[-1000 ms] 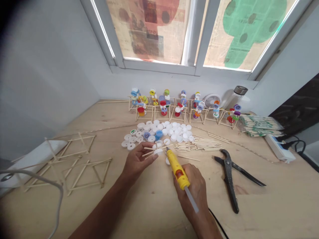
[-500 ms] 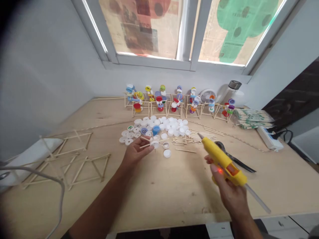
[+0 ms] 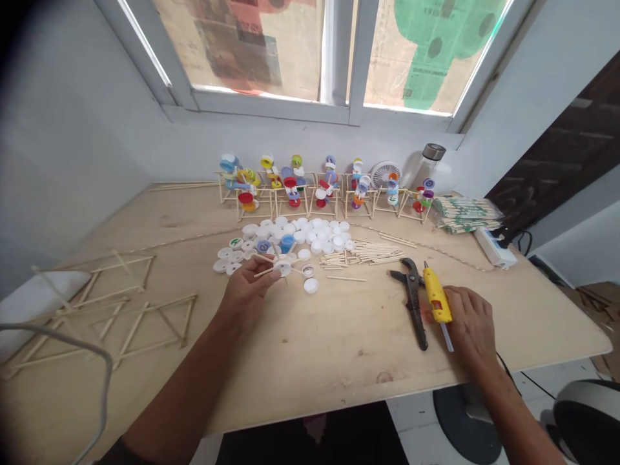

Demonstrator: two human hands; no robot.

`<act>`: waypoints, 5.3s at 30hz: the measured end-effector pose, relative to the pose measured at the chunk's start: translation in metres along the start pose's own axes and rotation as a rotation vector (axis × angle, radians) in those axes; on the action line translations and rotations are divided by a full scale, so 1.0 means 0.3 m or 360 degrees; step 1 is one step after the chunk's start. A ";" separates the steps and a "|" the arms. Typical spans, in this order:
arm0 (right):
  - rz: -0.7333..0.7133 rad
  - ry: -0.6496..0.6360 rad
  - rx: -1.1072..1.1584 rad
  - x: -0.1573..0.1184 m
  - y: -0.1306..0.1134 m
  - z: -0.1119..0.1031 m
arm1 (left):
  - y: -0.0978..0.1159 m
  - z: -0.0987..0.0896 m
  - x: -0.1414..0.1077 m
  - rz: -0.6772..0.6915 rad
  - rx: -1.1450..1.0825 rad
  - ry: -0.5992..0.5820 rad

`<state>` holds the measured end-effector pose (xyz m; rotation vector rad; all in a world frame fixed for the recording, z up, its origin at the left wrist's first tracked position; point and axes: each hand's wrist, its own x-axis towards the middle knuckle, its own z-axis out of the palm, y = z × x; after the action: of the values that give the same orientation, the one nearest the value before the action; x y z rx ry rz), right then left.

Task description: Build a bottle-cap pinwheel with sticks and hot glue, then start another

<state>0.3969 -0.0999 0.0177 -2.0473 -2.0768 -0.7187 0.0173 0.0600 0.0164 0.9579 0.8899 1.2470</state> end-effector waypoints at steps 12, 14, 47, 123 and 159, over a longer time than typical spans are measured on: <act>0.0037 -0.0168 -0.0077 -0.003 0.017 0.029 | 0.012 0.008 -0.008 -0.0011 -0.0088 0.0016; 0.0085 -0.0189 -0.0046 -0.006 0.028 0.040 | 0.015 0.008 -0.009 -0.0018 -0.0109 0.0000; -0.0021 -0.0445 0.0653 0.382 -0.730 0.004 | 0.023 -0.028 0.001 0.0016 -0.0001 -0.0141; 0.0141 -0.0413 0.2250 0.450 -0.638 -0.031 | 0.044 -0.011 -0.013 -0.0163 0.0099 -0.0121; 0.0185 -0.0376 0.2354 0.438 -0.646 -0.016 | 0.032 -0.010 -0.011 -0.0163 0.0067 -0.0402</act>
<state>0.1990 0.0244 0.0313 -1.2701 -1.5758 0.9057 0.0108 0.0576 0.0245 1.0639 0.7587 0.9985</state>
